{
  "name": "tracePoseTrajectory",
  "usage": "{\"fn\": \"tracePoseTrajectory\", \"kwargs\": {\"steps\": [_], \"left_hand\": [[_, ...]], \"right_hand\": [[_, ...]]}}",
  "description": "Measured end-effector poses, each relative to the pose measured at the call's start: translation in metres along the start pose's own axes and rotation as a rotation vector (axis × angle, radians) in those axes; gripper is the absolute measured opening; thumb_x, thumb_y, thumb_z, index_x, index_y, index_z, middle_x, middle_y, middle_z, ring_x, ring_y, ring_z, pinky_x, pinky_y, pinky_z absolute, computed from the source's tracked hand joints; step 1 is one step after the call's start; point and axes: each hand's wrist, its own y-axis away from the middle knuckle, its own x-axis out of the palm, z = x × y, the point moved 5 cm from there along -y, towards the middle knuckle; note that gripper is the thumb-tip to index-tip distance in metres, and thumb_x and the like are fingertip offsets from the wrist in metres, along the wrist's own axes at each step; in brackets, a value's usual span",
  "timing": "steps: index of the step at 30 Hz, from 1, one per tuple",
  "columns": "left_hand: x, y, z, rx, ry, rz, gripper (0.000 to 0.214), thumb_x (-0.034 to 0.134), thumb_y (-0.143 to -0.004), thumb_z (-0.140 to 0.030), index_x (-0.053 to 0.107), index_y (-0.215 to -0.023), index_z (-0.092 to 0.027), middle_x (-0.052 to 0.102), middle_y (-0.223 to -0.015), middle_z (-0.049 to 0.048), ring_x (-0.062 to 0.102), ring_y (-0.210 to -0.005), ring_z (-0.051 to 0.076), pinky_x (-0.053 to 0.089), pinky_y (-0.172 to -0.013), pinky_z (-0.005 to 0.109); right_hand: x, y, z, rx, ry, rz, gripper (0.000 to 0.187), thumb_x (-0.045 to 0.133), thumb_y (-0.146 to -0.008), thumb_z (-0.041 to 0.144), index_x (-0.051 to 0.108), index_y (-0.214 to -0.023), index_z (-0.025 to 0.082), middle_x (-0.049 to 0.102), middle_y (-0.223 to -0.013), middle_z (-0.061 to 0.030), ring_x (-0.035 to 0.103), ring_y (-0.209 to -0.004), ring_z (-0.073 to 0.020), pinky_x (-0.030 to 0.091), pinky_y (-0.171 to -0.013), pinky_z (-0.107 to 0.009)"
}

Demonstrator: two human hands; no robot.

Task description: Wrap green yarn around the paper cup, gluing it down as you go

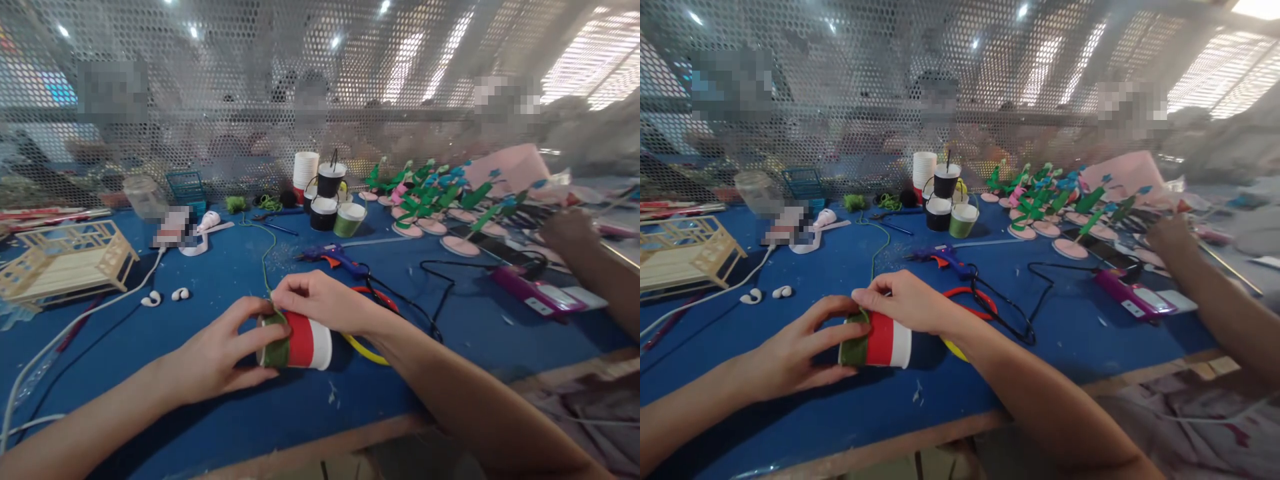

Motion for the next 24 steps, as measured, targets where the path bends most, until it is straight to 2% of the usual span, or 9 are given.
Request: {"fn": "tracePoseTrajectory", "kwargs": {"steps": [5,12,16,24], "left_hand": [[0.001,0.002,0.003,-0.043,0.001,-0.033,0.038,0.058,-0.080,-0.021,0.048,-0.116,-0.019,0.039,-0.114,0.0131,0.046,-0.107,0.024,0.049,-0.088,0.036],[-0.002,-0.003,0.002,-0.043,-0.014,-0.036,0.041,0.060,-0.079,-0.022,0.047,-0.118,-0.021,0.037,-0.111,0.0111,0.047,-0.103,0.023,0.050,-0.086,0.036],[-0.003,-0.006,-0.001,-0.013,0.021,-0.032,0.042,0.057,-0.081,-0.023,0.042,-0.121,-0.022,0.038,-0.109,0.0103,0.048,-0.101,0.021,0.049,-0.087,0.037],[-0.003,-0.005,-0.001,-0.020,0.048,-0.050,0.046,0.056,-0.082,-0.029,0.036,-0.123,-0.020,0.042,-0.110,0.0119,0.047,-0.104,0.022,0.047,-0.089,0.036]], "right_hand": [[0.001,0.000,-0.003,0.018,-0.011,0.089,0.018,0.064,-0.069,0.033,0.057,-0.071,0.015,0.058,-0.071,0.0004,0.052,-0.068,-0.0118,0.041,-0.065,-0.025],[-0.003,0.000,0.009,-0.080,0.042,0.028,0.013,0.056,-0.075,0.028,0.055,-0.071,0.015,0.057,-0.073,-0.0001,0.052,-0.069,-0.0117,0.041,-0.067,-0.026],[-0.002,0.001,0.022,-0.151,0.096,0.045,0.012,0.056,-0.076,0.025,0.054,-0.070,0.015,0.055,-0.074,0.0004,0.051,-0.070,-0.0111,0.041,-0.068,-0.025],[-0.002,-0.001,0.019,-0.151,0.101,0.061,0.012,0.056,-0.076,0.025,0.055,-0.070,0.015,0.055,-0.070,0.0011,0.050,-0.067,-0.0102,0.040,-0.066,-0.024]]}}
